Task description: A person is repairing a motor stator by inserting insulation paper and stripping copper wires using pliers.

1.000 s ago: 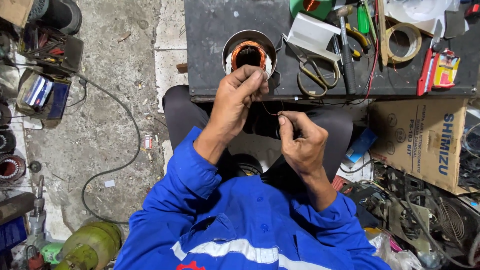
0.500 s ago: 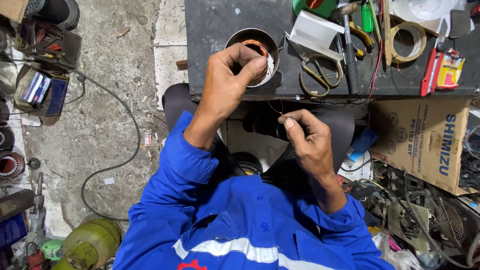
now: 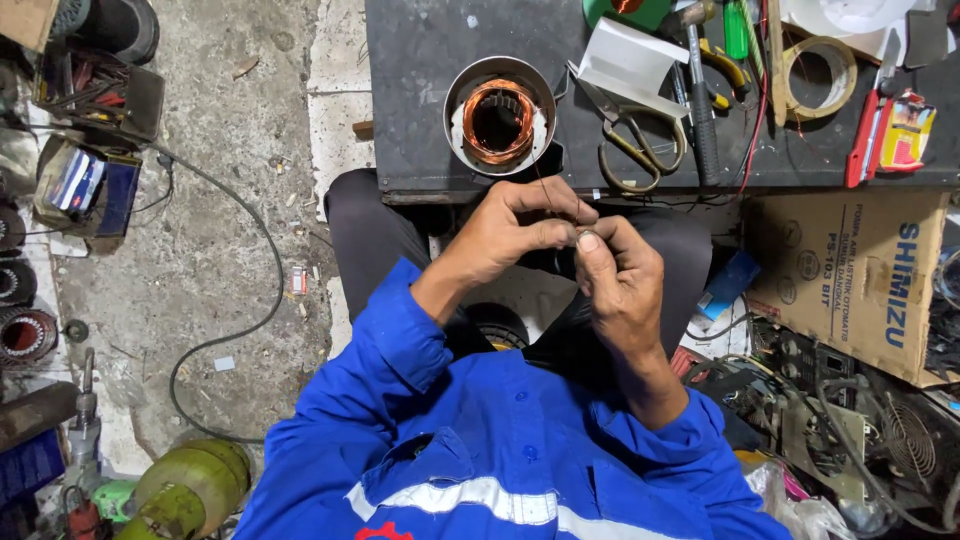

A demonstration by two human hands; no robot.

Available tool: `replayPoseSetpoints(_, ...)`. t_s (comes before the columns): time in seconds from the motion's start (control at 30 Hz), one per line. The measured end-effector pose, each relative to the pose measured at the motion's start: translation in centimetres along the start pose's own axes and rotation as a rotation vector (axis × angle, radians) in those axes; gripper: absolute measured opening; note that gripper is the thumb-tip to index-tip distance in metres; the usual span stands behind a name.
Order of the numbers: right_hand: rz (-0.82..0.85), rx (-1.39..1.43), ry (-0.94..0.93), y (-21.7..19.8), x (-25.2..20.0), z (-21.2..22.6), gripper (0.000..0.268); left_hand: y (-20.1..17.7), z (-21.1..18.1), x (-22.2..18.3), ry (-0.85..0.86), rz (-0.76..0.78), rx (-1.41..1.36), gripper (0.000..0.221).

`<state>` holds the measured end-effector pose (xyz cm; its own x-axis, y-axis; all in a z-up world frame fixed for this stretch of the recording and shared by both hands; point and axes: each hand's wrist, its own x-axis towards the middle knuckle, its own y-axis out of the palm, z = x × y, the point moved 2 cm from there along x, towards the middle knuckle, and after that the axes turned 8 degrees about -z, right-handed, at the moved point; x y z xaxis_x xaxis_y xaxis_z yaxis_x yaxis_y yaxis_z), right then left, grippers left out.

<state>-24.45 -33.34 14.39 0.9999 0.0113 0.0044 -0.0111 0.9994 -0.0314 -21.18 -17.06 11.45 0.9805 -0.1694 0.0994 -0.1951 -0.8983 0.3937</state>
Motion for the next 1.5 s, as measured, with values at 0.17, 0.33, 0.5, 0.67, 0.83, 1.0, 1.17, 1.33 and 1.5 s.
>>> replayPoseSetpoints(0.17, -0.004, -0.039, -0.004, 0.4, -0.4, 0.3, 0.021, 0.0, 2.9, 0.1, -0.030, -0.060, -0.208, 0.023)
replayPoseSetpoints(0.33, -0.070, -0.159, -0.069, 1.1, -0.6, 1.5, 0.022, -0.2, 3.5, -0.1, -0.020, -0.115, -0.237, 0.020)
replayPoseSetpoints(0.5, -0.045, -0.185, -0.100, 1.1, -0.5, 1.1, 0.023, 0.8, 3.0, -0.2, 0.017, -0.158, -0.308, 0.025)
replayPoseSetpoints(0.67, 0.025, -0.041, 0.004, 1.1, -0.6, 0.5, 0.021, 1.0, 2.7, -0.6, 0.030, -0.173, -0.362, 0.026)
replayPoseSetpoints(0.83, 0.038, -0.021, 0.004, 1.0, -0.6, 0.0, 0.021, 1.5, 1.6, -0.3, 0.080, -0.185, -0.343, 0.029)
replayPoseSetpoints(1.0, 0.045, 0.005, 0.020, 0.8, -0.9, 0.3, 0.020, 1.9, 1.3, -0.6, 0.074, -0.192, -0.336, 0.029)
replayPoseSetpoints(1.17, 0.031, 0.044, 0.027, 0.5, -1.1, 0.2, 0.020, 2.3, 1.2, -0.6, 0.073, -0.186, -0.327, 0.029)
replayPoseSetpoints(1.33, 0.025, 0.037, 0.031, 0.4, -1.4, 0.1, 0.019, 2.5, 1.4, -0.9, 0.077, -0.193, -0.345, 0.025)
replayPoseSetpoints(1.5, 0.027, 0.000, 0.008, 0.3, -1.5, 0.9, 0.020, 2.1, 2.2, -0.8, 0.084, -0.210, -0.388, 0.024)
